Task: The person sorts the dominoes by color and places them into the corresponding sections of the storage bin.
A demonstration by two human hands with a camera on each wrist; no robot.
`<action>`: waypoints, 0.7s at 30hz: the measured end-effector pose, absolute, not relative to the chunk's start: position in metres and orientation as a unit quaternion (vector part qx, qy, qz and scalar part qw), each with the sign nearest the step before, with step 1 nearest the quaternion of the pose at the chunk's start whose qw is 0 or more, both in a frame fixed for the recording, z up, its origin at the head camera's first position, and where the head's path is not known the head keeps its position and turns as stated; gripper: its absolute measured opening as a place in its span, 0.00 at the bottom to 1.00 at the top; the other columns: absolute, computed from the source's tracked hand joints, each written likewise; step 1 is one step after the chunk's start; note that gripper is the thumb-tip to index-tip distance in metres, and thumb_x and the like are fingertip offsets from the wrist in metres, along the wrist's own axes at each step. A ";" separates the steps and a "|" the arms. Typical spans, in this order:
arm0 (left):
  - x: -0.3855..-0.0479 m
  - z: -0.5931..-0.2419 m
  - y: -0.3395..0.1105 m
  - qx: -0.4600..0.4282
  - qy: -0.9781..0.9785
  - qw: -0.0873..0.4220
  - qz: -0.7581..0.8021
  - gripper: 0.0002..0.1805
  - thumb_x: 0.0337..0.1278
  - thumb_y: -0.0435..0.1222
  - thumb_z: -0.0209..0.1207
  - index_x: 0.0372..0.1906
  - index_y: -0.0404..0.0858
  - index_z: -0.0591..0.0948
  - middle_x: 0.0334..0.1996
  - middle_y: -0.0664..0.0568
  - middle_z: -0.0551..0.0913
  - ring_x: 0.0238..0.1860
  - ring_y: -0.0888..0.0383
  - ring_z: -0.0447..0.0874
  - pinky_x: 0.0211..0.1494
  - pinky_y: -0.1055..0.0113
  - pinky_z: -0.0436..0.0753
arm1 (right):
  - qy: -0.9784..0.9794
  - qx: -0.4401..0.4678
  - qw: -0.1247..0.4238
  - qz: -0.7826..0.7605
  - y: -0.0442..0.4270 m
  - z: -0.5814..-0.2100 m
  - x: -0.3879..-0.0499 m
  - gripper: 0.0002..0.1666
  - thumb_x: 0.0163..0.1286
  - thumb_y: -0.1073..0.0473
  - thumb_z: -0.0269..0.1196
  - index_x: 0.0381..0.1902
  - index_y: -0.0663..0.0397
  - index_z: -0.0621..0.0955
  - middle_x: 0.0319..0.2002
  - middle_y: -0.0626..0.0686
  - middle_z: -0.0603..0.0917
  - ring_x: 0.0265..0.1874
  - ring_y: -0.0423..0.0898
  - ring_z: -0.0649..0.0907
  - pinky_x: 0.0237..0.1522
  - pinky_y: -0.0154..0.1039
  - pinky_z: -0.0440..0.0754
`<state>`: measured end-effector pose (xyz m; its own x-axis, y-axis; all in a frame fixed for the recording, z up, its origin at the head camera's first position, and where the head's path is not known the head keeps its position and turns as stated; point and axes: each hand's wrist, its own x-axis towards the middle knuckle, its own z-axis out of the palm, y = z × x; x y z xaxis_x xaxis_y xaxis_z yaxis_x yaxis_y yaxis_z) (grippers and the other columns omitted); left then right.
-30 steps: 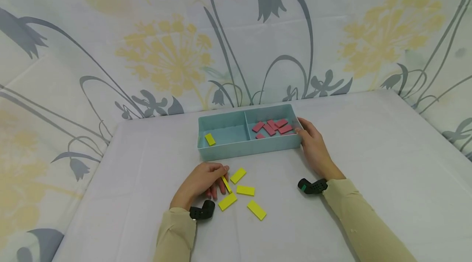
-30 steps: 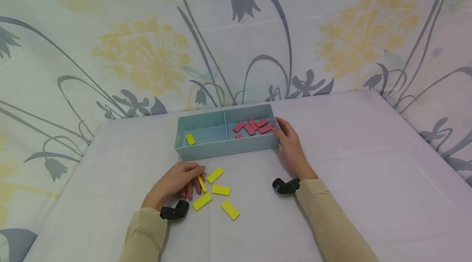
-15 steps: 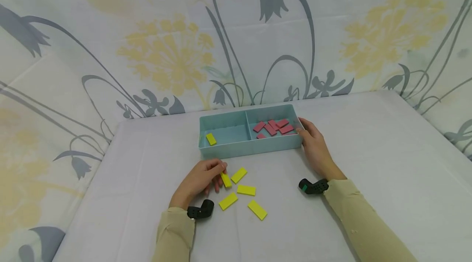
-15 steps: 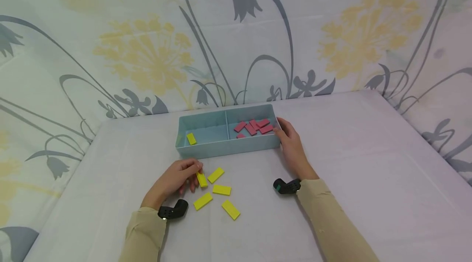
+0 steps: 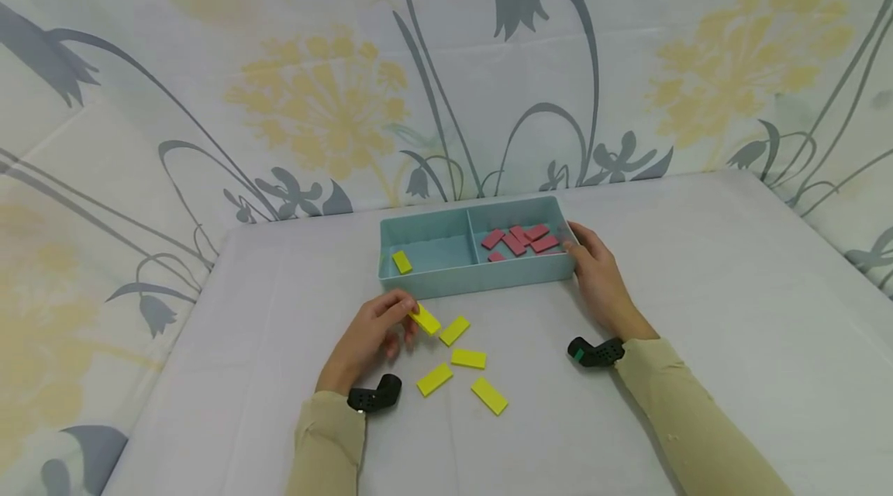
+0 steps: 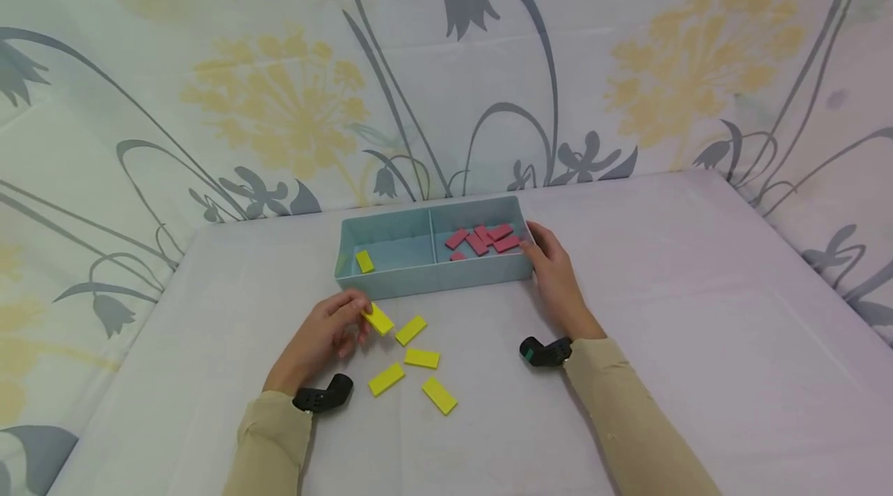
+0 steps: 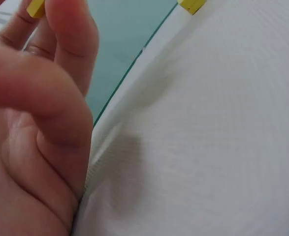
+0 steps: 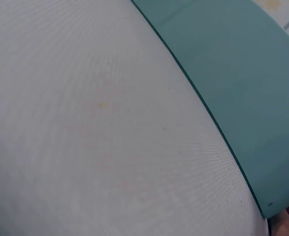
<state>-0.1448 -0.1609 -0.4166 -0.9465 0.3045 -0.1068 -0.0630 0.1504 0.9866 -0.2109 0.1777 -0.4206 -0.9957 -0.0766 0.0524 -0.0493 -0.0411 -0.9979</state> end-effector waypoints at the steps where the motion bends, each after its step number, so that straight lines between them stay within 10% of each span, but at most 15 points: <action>1: -0.145 -0.417 -0.161 0.085 0.739 0.138 0.654 0.17 0.61 0.47 0.49 0.39 0.36 0.75 0.29 0.41 0.76 0.25 0.50 0.73 0.13 0.69 0.67 | 0.692 -0.046 0.010 -0.721 0.178 -0.420 -0.211 0.29 0.71 0.53 0.46 0.66 0.56 0.56 0.67 0.52 0.53 0.64 0.45 0.56 0.64 0.44 0.54; 21: -0.144 -0.409 -0.164 0.125 0.618 0.002 0.776 0.19 0.66 0.43 0.42 0.54 0.36 0.71 0.49 0.41 0.75 0.28 0.55 0.72 0.14 0.73 0.66 | 0.684 -0.048 0.009 -0.728 0.177 -0.419 -0.212 0.30 0.70 0.52 0.47 0.66 0.56 0.56 0.67 0.53 0.53 0.64 0.44 0.56 0.64 0.43 0.54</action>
<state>-0.1438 -0.1637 -0.4089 -0.9688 0.1582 0.1909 0.1509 -0.2349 0.9602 -0.2115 0.1768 -0.4193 -0.9952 -0.0789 0.0572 -0.0522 -0.0647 -0.9965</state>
